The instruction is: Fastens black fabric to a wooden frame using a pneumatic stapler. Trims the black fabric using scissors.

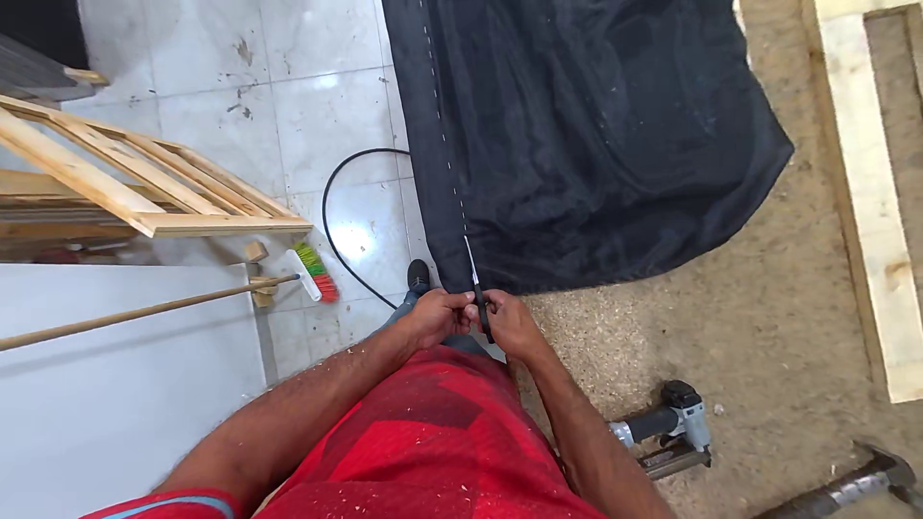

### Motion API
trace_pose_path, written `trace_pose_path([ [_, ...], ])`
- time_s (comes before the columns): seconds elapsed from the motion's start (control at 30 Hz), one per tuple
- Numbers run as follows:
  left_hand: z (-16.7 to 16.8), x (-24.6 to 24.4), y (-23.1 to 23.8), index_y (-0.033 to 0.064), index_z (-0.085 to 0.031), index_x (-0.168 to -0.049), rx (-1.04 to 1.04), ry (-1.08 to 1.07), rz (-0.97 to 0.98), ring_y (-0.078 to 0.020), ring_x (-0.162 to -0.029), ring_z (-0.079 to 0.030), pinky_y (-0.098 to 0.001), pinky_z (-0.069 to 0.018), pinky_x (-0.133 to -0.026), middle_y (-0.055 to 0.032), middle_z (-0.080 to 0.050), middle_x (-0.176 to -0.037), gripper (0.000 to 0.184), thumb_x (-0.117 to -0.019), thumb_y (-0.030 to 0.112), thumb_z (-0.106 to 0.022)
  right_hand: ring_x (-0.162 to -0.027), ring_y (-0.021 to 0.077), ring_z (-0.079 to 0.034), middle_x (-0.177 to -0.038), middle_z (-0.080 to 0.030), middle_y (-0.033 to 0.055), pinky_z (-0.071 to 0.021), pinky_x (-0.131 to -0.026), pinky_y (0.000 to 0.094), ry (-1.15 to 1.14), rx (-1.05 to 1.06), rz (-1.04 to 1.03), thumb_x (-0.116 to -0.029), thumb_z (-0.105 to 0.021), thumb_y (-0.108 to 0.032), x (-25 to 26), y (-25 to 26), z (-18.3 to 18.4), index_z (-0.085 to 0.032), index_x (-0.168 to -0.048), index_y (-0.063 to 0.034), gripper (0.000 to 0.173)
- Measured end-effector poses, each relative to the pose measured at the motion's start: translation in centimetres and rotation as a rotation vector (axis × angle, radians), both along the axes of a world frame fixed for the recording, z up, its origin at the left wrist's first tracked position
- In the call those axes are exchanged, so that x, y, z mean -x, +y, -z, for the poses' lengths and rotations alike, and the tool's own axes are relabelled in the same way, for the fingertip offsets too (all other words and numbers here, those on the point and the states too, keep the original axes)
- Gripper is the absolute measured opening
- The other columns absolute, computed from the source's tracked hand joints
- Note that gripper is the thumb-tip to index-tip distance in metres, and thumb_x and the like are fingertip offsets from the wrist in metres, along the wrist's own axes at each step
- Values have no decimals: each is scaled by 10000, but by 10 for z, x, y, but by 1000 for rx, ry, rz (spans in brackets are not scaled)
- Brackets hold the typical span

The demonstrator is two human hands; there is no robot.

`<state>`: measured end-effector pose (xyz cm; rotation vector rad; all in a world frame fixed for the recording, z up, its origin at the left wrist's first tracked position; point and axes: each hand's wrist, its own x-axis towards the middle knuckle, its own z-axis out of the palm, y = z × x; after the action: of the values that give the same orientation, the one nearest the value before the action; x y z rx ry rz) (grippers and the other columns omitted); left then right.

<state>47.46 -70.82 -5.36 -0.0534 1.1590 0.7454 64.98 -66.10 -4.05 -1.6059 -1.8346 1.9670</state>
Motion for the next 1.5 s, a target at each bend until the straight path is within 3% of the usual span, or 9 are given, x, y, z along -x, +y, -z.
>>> trace_pose_path([
  [0.4, 14, 12, -2, 15, -656, -1033, 3, -14, 80, -186, -716, -686, -366, -606, -698, -107, -703, -848, 326, -1085, 288, -485, -716, 200, -642, -822, -668, 65, -564, -699, 447, 3, 31, -59, -978, -678, -442, -6, 5, 7, -698, -1218, -121, 402],
  [0.5, -3, 24, -10, -8, -635, -1184, -108, 167, 520, -204, -862, -723, -393, -607, -812, -123, -741, -990, 425, -1105, 360, -436, -770, 238, -671, -873, -678, 91, -574, -716, 500, -65, 103, -170, -943, -622, -636, -31, -13, -25, -666, -1181, -122, 568],
  [0.6, -50, 24, -3, 108, -765, -960, -302, 734, 1174, -197, -814, -710, -477, -585, -808, -41, -743, -851, 434, -986, 517, -621, -870, 270, -675, -941, -688, 86, -556, -786, 567, -220, 157, -266, -861, -652, -716, -75, -39, -57, -661, -1207, -170, 646],
  [0.67, -76, 12, 11, 154, -753, -932, -434, 1046, 1271, -245, -815, -707, -552, -573, -791, -50, -721, -822, 473, -954, 607, -620, -920, 259, -677, -1008, -698, 78, -551, -839, 556, -247, 214, -218, -858, -652, -717, -107, -60, -68, -620, -1335, -201, 703],
  [0.87, -14, -54, 84, 98, -571, -1429, -953, 1403, 1250, -376, -1238, -593, -567, -521, -1006, -187, -614, -1346, 880, -787, 669, -761, -806, 222, -668, -923, -684, 41, -568, -761, 503, -330, 236, 58, -853, -675, -691, -146, -100, -67, -608, -1332, -208, 683],
  [1.03, 38, -57, 86, 193, -757, -1083, -1171, 1535, 1107, -264, -1045, -668, -456, -564, -874, -42, -732, -1051, 228, -1008, 343, -603, -888, 257, -697, -1014, -712, 64, -579, -803, 544, -434, 116, 157, -817, -693, -705, -129, -118, -53, -521, -1454, -203, 829],
  [1.13, 36, -59, 89, 118, -737, -1020, -1157, 1497, 1088, -269, -1036, -683, -444, -577, -882, -75, -727, -1015, 208, -1021, 262, -587, -925, 270, -703, -1012, -722, 59, -578, -819, 546, -551, 1, 169, -804, -722, -673, -118, -122, -41, -516, -1437, -194, 821],
  [1.27, -26, -54, 108, 31, -694, -1208, -805, 1141, 1042, -289, -1182, -660, -501, -518, -1054, -165, -693, -1210, 304, -1059, 250, -545, -985, 345, -713, -1071, -733, 123, -569, -819, 591, -637, -103, 43, -878, -693, -541, -107, -103, -45, -563, -1421, -195, 657],
  [1.5, -95, -7, 166, 73, -736, -969, -836, 863, 1050, -188, -781, -683, -472, -576, -765, -63, -710, -834, 242, -1001, 298, -652, -873, 335, -717, -1003, -724, 111, -579, -703, 563, -607, -361, -85, -858, -716, -499, -57, -63, -42, -632, -1316, -186, 561],
])
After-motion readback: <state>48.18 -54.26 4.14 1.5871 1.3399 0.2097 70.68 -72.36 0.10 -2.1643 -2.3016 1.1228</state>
